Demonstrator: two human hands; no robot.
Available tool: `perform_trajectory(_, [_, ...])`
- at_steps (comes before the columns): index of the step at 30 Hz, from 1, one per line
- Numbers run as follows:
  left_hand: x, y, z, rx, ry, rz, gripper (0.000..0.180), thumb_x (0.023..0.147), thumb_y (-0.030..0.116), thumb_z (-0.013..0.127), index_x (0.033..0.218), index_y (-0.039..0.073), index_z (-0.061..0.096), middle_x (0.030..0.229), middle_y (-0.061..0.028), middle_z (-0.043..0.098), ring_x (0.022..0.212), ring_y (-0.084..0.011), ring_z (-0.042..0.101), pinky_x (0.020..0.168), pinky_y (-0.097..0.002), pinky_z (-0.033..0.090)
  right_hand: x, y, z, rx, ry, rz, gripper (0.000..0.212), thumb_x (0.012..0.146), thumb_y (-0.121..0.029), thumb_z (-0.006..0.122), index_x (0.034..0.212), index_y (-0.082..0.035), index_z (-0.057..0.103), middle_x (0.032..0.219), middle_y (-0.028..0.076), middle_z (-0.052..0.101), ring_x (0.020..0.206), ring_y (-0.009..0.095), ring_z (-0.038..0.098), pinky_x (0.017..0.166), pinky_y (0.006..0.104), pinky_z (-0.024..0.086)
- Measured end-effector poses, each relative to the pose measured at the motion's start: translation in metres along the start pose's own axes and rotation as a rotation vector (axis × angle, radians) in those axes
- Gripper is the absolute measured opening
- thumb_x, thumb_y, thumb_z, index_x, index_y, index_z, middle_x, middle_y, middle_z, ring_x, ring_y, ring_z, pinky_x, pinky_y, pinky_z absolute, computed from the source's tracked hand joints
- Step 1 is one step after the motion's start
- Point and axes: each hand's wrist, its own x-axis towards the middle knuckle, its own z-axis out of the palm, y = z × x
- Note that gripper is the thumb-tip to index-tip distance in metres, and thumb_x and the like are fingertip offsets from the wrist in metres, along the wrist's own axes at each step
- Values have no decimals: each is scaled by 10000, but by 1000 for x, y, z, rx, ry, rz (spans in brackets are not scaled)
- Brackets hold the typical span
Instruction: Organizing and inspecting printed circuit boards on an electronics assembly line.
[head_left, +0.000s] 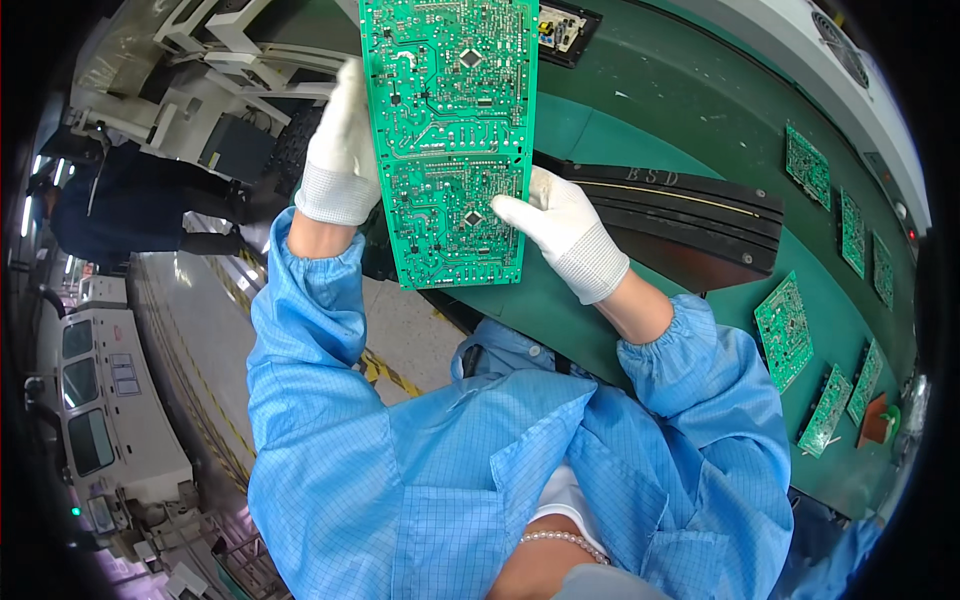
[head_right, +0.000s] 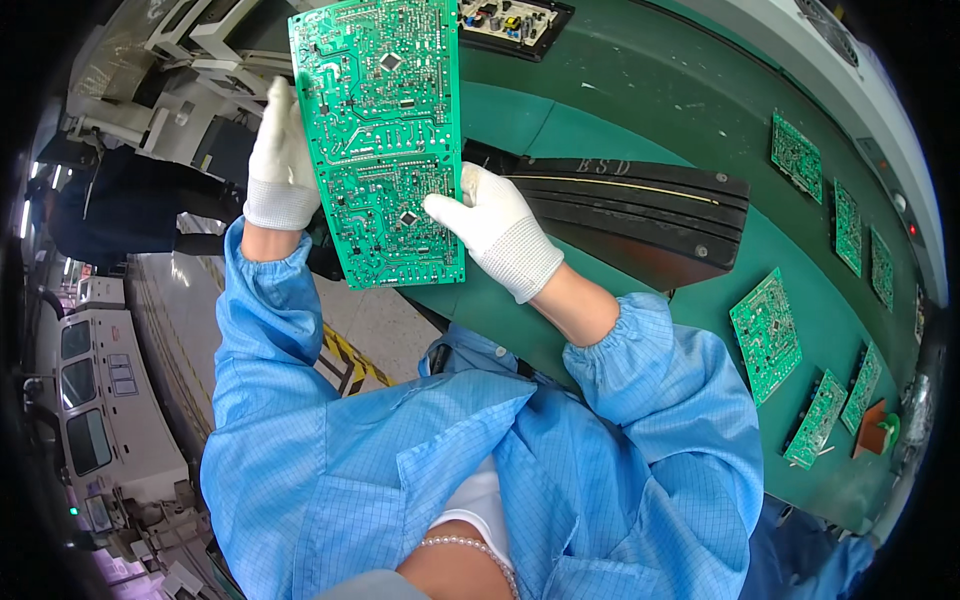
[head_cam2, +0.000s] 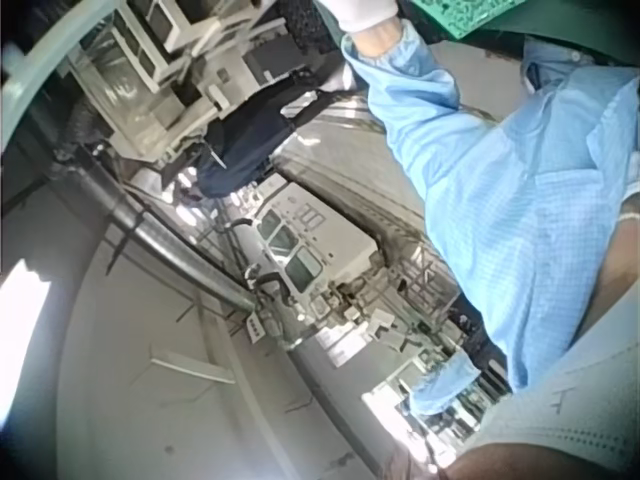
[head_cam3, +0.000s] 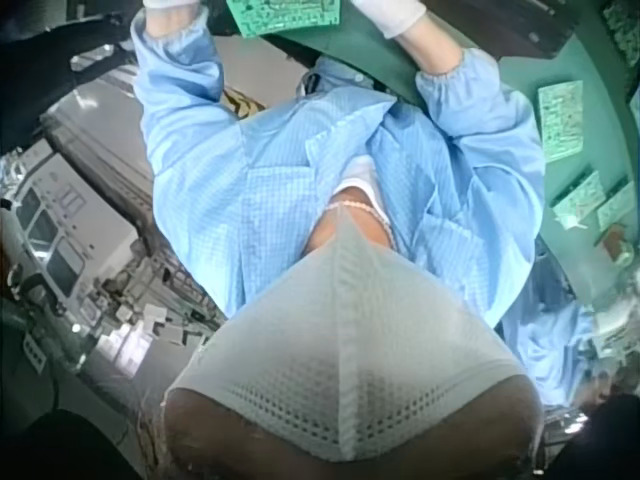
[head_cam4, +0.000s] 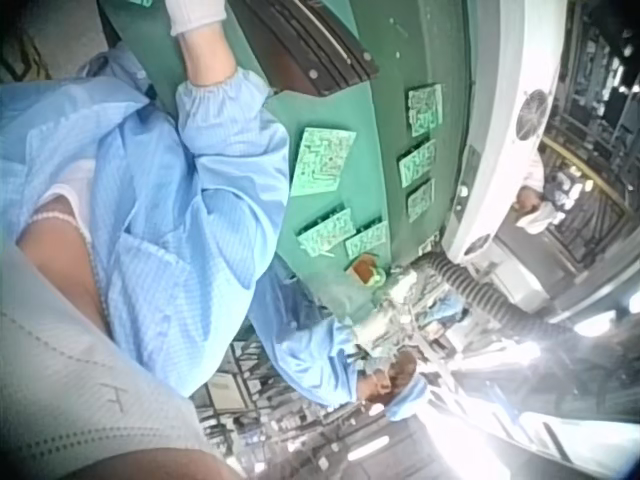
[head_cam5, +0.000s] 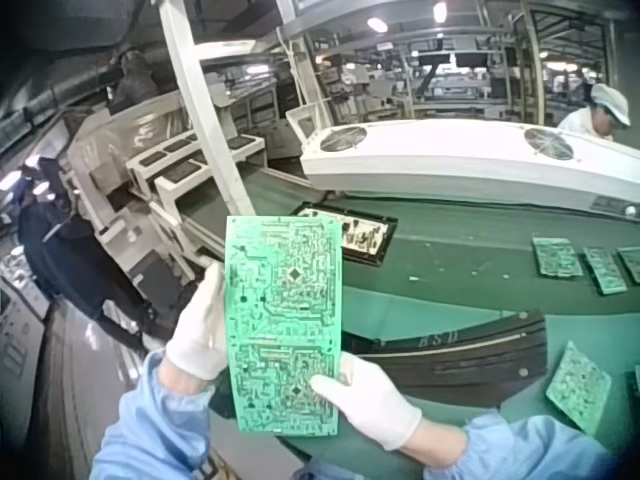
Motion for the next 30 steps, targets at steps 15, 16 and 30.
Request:
perform_trajectory(15, [1,-8,25,528,2,-196,574,832,52,747,1337,-28,488,1226,-132,637,1062,-217,640,948,-373,515,-19,17,-6,93,57,17,377,953,-91,619,1309,13,549,1259,79,642,1139,139,593,1016,318,452])
perform_trajectory(16, [1,-9,26,503,-11,-189,562,832,54,747,1329,-28,497,1217,-132,643,1054,-215,643,946,-372,517,-20,16,-7,84,54,14,380,953,-91,620,1313,10,548,1260,78,642,1140,140,593,1017,320,452])
perform_trajectory(30, [6,-24,25,574,-11,-222,473,832,93,733,1259,-24,569,1162,-106,670,1002,-182,645,904,-324,511,-29,29,-15,-37,47,42,423,954,-74,606,1358,5,509,1298,82,616,1180,154,573,1044,329,433])
